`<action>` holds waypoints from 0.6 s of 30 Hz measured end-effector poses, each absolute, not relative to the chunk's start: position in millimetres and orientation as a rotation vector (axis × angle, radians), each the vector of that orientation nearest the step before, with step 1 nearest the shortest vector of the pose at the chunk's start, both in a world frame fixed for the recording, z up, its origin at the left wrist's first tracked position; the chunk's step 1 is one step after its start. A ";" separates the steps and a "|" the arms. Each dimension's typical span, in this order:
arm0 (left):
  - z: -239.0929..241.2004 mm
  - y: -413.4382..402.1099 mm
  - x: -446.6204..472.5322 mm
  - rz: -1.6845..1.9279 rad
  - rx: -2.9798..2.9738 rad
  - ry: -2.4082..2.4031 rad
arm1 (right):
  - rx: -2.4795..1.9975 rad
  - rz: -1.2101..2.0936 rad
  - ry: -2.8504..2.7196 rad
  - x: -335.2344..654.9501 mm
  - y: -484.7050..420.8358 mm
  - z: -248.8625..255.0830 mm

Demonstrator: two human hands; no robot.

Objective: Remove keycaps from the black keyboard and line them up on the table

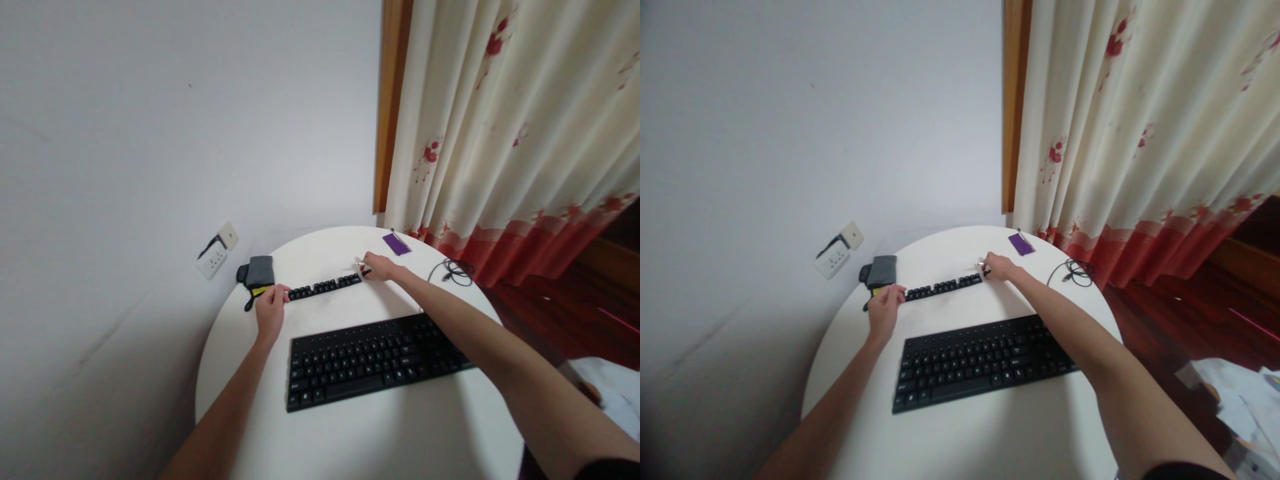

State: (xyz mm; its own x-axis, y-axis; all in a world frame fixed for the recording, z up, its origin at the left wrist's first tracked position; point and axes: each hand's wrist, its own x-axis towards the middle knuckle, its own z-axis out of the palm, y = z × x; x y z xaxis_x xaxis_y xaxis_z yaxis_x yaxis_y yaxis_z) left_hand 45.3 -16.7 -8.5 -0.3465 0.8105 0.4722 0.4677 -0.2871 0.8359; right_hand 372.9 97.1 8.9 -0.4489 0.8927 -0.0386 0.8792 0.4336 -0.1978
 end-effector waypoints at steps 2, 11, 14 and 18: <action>-8.5 -16.5 45.1 1.671 1.597 1.673 | -1.600 0.289 -2.599 374.0 99.0 6.9; -11.2 -15.0 42.6 1.630 1.612 1.716 | -1.499 0.316 -2.504 377.7 98.2 15.6; -10.9 -14.6 41.4 1.622 1.622 1.739 | -1.461 0.265 -2.351 390.8 91.7 33.8; -6.5 -16.6 41.6 1.593 1.674 1.706 | -1.319 0.241 -1.963 423.7 58.1 58.6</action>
State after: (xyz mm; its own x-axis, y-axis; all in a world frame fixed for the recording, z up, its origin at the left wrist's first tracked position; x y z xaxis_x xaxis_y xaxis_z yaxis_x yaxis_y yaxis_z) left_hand 41.6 -16.6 -6.5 -0.2968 0.8275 0.4766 0.5322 -0.2711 0.8020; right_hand 423.7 58.1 58.6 -0.1918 0.8590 0.4747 0.7186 0.4524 -0.5282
